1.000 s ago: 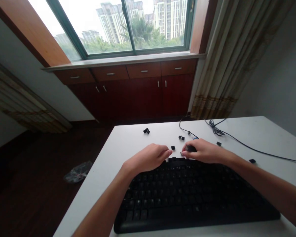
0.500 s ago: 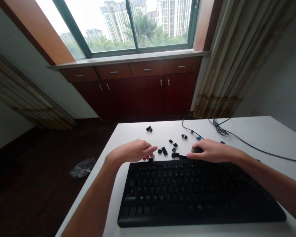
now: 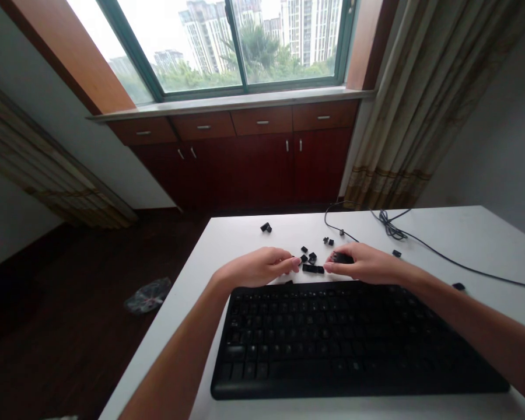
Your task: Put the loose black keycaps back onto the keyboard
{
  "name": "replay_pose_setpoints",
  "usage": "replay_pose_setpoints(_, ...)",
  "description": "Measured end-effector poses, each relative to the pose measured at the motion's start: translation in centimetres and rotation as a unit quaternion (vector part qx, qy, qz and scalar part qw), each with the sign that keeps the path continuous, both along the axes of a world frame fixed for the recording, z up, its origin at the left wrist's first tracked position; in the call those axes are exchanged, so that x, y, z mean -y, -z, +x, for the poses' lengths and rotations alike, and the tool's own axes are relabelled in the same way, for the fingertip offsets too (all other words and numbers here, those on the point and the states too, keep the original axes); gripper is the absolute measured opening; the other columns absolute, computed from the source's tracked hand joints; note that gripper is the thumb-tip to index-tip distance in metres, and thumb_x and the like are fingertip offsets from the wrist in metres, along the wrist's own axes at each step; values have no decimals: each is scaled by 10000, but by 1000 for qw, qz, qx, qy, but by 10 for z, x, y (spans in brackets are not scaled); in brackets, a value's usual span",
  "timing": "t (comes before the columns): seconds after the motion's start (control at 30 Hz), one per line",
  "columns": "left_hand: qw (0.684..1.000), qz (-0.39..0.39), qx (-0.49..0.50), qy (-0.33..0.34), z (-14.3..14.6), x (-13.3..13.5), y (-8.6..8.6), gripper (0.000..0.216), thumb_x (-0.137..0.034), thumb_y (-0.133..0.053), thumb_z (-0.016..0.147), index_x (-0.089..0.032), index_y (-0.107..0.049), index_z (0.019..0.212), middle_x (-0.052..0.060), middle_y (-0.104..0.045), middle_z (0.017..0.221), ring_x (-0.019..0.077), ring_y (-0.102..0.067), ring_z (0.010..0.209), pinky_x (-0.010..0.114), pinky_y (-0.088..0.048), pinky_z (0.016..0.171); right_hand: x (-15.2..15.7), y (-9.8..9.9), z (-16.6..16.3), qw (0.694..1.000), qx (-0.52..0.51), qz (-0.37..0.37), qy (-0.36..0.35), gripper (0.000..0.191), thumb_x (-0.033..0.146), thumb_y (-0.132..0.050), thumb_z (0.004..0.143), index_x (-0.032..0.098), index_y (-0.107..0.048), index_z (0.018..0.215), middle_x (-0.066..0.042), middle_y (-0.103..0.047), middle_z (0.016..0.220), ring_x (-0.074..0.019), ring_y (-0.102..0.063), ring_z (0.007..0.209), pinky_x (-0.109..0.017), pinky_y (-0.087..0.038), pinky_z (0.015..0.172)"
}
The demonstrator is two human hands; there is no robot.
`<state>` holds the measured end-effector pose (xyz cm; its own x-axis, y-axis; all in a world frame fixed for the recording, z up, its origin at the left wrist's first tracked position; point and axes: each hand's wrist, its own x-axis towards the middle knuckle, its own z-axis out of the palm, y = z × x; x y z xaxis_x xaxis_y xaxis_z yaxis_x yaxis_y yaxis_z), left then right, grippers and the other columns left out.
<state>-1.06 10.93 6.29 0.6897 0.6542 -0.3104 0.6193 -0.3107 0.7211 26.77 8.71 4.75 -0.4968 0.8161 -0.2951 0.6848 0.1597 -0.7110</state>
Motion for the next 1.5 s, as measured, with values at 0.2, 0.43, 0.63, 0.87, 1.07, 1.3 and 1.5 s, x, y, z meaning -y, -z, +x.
replay_pose_setpoints(0.2, 998, -24, -58, 10, -5, 3, -4, 622, -662, -332, 957, -210, -757, 918, 53, -752, 922, 210, -673, 840, 269, -466, 735, -1, -5, 12, 999, 38, -26, -12, 574, 699, -521, 857, 171, -747, 885, -36, -662, 767, -172, -547, 664, -285, -367, 571)
replay_pose_setpoints(0.43, 997, -77, 13, -9, 4, 4, 3, 660, -682, -282, 959, -207, -739, 993, 63, -750, 943, 216, -681, 853, 284, -490, 746, 3, -1, 11, 998, 49, -36, -21, 595, 731, -529, 828, 162, -701, 828, -8, -580, 685, -151, -488, 610, -277, -332, 534)
replay_pose_setpoints(0.63, 991, -105, 87, 1, 14, 6, 9, 649, -655, -291, 973, -185, -737, 1006, 90, -739, 1042, 222, -675, 954, 313, -503, 833, 9, 5, -15, 999, -1, 12, -39, 511, 621, -515, 900, 156, -724, 876, -24, -653, 727, -158, -548, 647, -273, -375, 573)
replay_pose_setpoints(0.87, 999, -26, 37, 2, 8, 6, -3, 562, -621, -334, 980, -214, -718, 1035, 56, -733, 1020, 213, -671, 939, 296, -488, 813, 12, -20, 1, 998, 14, 69, 4, 380, 534, -564, 895, 200, -731, 964, -35, -732, 854, -184, -625, 741, -281, -425, 641)
replay_pose_setpoints(1.07, 978, 146, -115, -95, -31, -11, -9, 532, -688, -468, 878, -208, -678, 965, 89, -698, 986, 252, -665, 850, 322, -488, 730, -4, -26, 109, 953, 218, 143, 151, 458, 615, -605, 807, 205, -723, 975, -81, -740, 899, -264, -664, 804, -335, -454, 688)
replay_pose_setpoints(1.3, 971, 76, -174, -144, -57, -20, 8, 655, -577, -735, 658, -219, -606, 1191, 119, -676, 1061, 275, -683, 838, 317, -513, 688, -4, 11, 145, 959, 212, 108, 154, 505, 617, -663, 742, 203, -734, 1023, -86, -758, 962, -274, -688, 866, -334, -493, 742)
replay_pose_setpoints(1.5, 982, 79, -109, -130, -45, -22, 21, 445, -414, -725, 645, -233, -672, 1048, 61, -718, 888, 232, -679, 690, 271, -480, 568, -1, 12, 134, 963, 183, 125, 154, 404, 532, -662, 772, 179, -758, 942, -100, -770, 929, -277, -693, 857, -346, -496, 755)
